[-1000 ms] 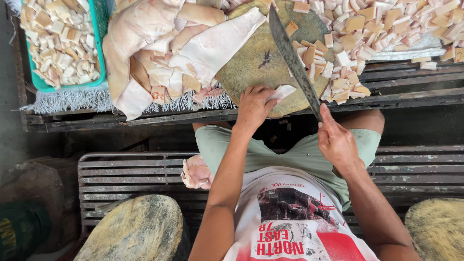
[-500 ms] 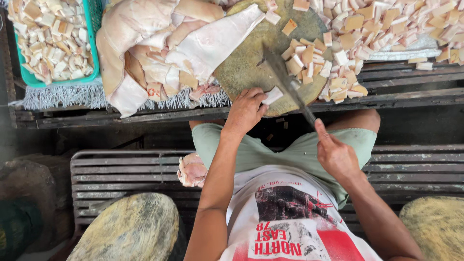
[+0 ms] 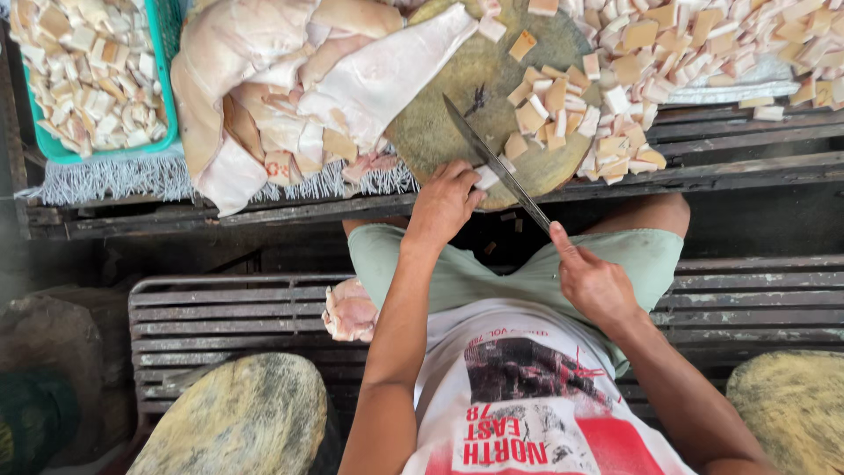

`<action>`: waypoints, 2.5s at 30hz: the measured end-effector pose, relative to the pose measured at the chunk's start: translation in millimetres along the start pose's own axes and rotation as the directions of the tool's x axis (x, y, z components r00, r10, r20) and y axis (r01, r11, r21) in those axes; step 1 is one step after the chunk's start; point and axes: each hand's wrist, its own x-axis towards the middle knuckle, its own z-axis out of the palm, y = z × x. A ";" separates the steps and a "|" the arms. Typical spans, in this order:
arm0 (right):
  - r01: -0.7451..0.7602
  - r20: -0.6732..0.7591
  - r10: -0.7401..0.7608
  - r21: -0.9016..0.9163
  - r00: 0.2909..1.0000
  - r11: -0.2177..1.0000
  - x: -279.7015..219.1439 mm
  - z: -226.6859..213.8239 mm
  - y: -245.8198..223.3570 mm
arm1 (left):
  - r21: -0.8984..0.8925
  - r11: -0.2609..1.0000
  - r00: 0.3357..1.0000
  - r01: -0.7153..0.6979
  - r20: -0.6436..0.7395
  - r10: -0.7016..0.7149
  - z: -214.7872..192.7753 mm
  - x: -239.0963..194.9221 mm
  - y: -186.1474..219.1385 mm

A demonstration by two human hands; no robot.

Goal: The person cuts large pieces of white meat into smaller cubes using a large knife on a round wooden cutting board. The person repeatedly slices the meat into strips and then dices them, occasionally moving the cut pieces aside.

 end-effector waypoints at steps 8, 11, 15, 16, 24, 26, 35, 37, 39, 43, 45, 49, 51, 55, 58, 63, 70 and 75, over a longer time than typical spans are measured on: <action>0.004 -0.220 0.051 0.240 0.974 0.971 -22.2 -28.0 -2.3 | -0.239 0.971 0.967 0.004 -0.248 -0.065 -14.3 -4.9 -5.7; 0.032 -0.040 -0.024 0.232 0.999 0.972 -26.5 -21.9 -0.7 | -0.280 0.945 0.900 0.172 -0.346 -0.266 -16.8 -6.6 -13.4; 0.008 0.003 -0.009 0.078 1.000 0.997 -11.6 -12.2 16.2 | -0.287 0.935 0.862 0.207 -0.399 -0.313 -6.7 -2.5 -12.4; 0.012 -0.052 -0.008 0.071 0.999 0.997 -4.6 -12.4 23.3 | -0.307 0.932 0.886 0.193 -0.355 -0.300 -0.7 1.3 -8.2; -0.142 -0.229 0.123 -0.070 0.966 0.987 75.2 -36.4 114.2 | -0.133 0.990 0.996 0.050 -0.066 -0.059 88.2 124.1 37.0; -0.113 -0.336 0.104 -0.006 0.936 0.994 90.7 -45.7 139.7 | -0.118 0.992 0.999 0.040 0.009 -0.039 105.9 163.4 43.7; -0.269 -0.407 0.360 0.264 0.839 0.926 92.6 -63.1 151.2 | -0.175 0.980 0.995 -0.092 -0.047 0.085 119.1 223.0 71.9; -0.210 -0.301 0.456 0.593 0.837 0.777 88.4 -52.7 123.1 | -0.179 0.982 0.996 -0.065 -0.075 0.052 105.9 205.6 62.5; -0.144 -0.199 0.471 0.789 0.859 0.597 89.6 -40.2 92.1 | -0.173 0.984 0.986 -0.030 -0.170 0.000 86.1 181.6 42.4; -0.099 -0.082 0.387 0.900 0.918 0.425 97.9 -19.6 36.5 | -0.012 0.984 0.898 0.178 -0.408 -0.167 23.0 127.1 -32.5; -0.120 -0.031 0.348 0.907 0.937 0.403 103.6 -10.9 13.8 | 0.159 0.903 0.700 0.400 -0.689 -0.188 4.5 100.2 -63.3; -0.174 0.051 0.280 0.884 0.959 0.434 119.1 1.4 -21.0 | -0.125 0.757 0.383 0.642 -0.803 -0.457 -4.8 55.3 -118.3; -0.196 0.087 0.248 0.866 0.965 0.460 127.7 5.8 -34.0 | -0.341 0.691 0.255 0.637 -0.753 -0.607 8.8 48.2 -140.7; -0.233 0.166 0.189 0.876 0.968 0.422 153.1 14.6 -54.7 | -0.819 0.564 0.176 -0.106 -0.574 -0.800 38.1 57.0 -175.2; -0.225 0.179 0.145 0.875 0.973 0.428 173.0 21.5 -66.5 | -0.863 0.480 0.141 -0.160 -0.501 -0.854 42.3 58.0 -180.9; -0.278 0.244 0.136 0.869 0.960 0.409 198.1 35.6 -79.1 | -0.905 0.260 0.287 -0.337 -0.362 -0.887 26.4 64.9 -148.8; -0.174 0.123 0.162 0.920 0.979 0.351 190.4 40.5 -53.9 | -0.965 -0.024 0.595 -0.263 -0.142 -0.791 -19.7 63.9 -101.6; -0.001 -0.083 0.256 0.951 0.963 0.310 152.2 -0.4 -10.1 | -0.957 -0.138 0.796 -0.255 -0.127 -0.592 -25.0 110.8 -34.9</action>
